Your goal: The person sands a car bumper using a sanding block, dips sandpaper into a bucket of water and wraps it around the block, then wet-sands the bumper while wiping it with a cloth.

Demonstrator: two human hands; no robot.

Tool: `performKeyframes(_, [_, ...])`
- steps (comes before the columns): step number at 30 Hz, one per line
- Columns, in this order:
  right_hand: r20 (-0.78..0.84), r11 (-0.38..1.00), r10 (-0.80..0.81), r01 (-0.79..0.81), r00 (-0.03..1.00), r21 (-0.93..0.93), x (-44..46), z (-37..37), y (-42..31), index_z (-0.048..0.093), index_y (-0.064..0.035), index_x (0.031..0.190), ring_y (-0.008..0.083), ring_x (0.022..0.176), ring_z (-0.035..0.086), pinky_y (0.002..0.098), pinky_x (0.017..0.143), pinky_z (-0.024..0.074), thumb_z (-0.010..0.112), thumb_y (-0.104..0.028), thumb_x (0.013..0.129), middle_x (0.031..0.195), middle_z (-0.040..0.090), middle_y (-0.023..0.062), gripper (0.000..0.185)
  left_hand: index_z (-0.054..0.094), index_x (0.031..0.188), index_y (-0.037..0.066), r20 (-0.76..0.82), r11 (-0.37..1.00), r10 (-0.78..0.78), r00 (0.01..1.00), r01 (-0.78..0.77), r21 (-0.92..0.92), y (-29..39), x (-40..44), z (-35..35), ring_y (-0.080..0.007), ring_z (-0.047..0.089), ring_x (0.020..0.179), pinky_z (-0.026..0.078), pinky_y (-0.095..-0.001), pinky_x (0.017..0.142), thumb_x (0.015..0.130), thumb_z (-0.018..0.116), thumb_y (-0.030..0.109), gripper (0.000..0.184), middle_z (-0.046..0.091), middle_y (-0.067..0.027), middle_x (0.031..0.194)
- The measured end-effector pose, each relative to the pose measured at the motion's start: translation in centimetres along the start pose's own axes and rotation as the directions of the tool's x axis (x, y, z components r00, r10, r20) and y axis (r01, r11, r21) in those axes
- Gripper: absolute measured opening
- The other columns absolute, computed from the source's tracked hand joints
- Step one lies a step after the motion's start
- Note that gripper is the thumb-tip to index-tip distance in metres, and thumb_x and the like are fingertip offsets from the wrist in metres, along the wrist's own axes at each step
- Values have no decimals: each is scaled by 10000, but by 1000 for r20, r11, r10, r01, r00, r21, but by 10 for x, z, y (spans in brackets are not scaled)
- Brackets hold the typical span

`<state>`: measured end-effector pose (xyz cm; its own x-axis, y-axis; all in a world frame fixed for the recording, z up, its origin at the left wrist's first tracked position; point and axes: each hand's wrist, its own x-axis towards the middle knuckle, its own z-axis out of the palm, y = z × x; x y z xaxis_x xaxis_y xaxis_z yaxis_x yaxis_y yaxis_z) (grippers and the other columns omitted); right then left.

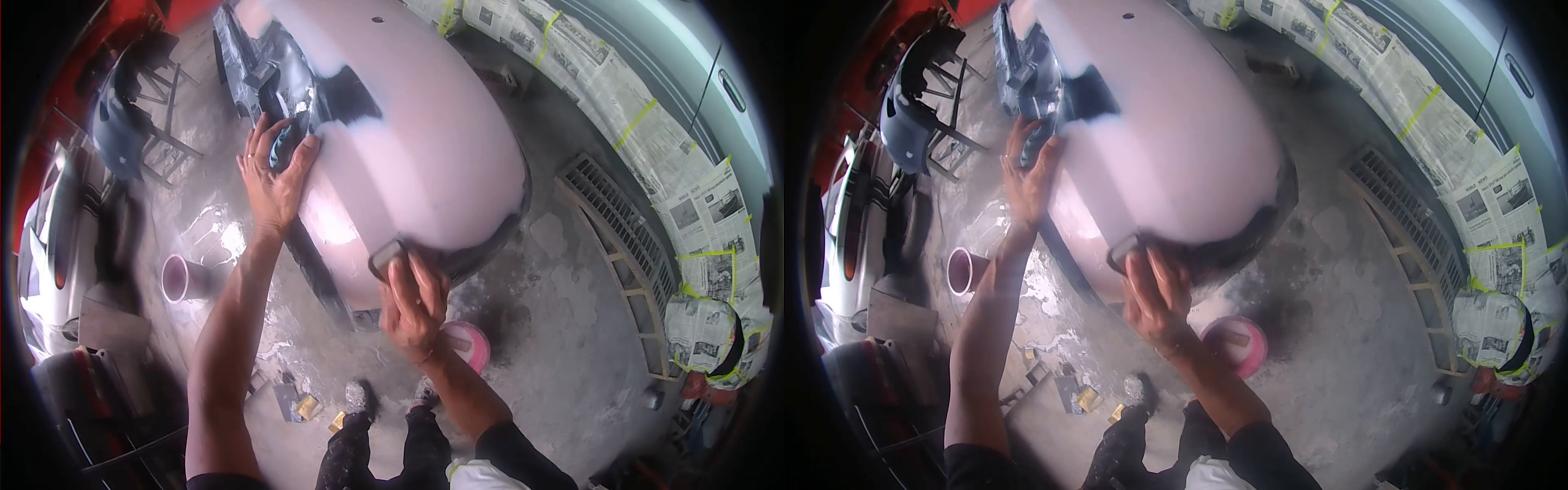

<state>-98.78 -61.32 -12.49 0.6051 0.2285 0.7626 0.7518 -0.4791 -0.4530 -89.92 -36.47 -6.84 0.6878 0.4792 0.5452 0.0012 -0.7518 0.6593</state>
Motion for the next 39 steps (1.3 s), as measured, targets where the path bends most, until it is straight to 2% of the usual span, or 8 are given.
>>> performKeyframes(6, [-63,996,10,-4,998,92,-51,8,16,619,7,1306,337,1146,590,424,900,464,729,-25,855,1333,567,219,466,671,1265,149,57,985,98,994,-105,135,-3,5,-2,-364,320,1469,106,-588,1207,836,715,579,609,441,-159,1538])
performKeyframes(10, [3,998,54,-54,999,-28,13,-1,-7,613,27,1309,339,1121,597,420,885,459,731,-23,852,1323,587,219,474,673,1256,148,26,1000,8,1000,-8,8,7,3,-5,-357,304,1477,99,-584,1212,822,722,590,621,443,-155,1536])
performKeyframes(16, [-43,1000,-12,13,999,12,-46,1,17,613,35,1307,334,1079,608,433,897,462,719,-33,858,1283,600,231,467,676,1242,150,23,1000,-2,1000,1,12,3,3,-2,-358,297,1478,105,-582,1212,816,728,587,612,449,-151,1531])
performKeyframes(19, [51,999,13,-11,999,-42,36,-3,-9,630,40,1277,349,1052,617,432,890,460,713,-35,861,1271,608,247,431,681,1240,148,17,1000,-16,1000,16,20,8,1,-5,-360,302,1476,105,-582,1212,808,736,584,616,452,-150,1530])
performKeyframes(25, [19,995,-45,46,999,-90,-27,-6,12,637,46,1273,350,1061,624,416,864,459,714,-29,858,1282,608,246,428,683,1237,139,28,1000,-6,1000,5,17,9,2,-6,-370,312,1469,107,-588,1209,805,740,583,622,454,-154,1530])
performKeyframes(28, [59,999,4,-1,998,-45,41,-3,-9,646,16,1282,346,1019,619,412,847,471,734,-23,835,1265,611,226,457,685,1230,136,32,1000,-19,999,18,14,12,2,-8,-369,309,1472,101,-592,1210,797,745,583,626,450,-156,1532])
performKeyframes(34, [-33,997,0,-2,999,-78,-54,0,15,644,28,1277,363,1039,595,425,864,473,711,-27,863,1244,605,226,423,689,1224,131,27,1000,5,1000,-6,17,7,2,-5,-379,313,1470,99,-600,1210,791,741,588,632,443,-176,1534])
performKeyframes(39, [22,996,26,-24,999,-86,12,-5,-3,634,32,1289,339,1029,584,419,860,468,717,-21,855,1266,604,206,446,691,1224,127,27,1000,-10,1000,9,29,9,0,-5,-383,305,1473,89,-600,1210,794,733,592,635,447,-183,1530])
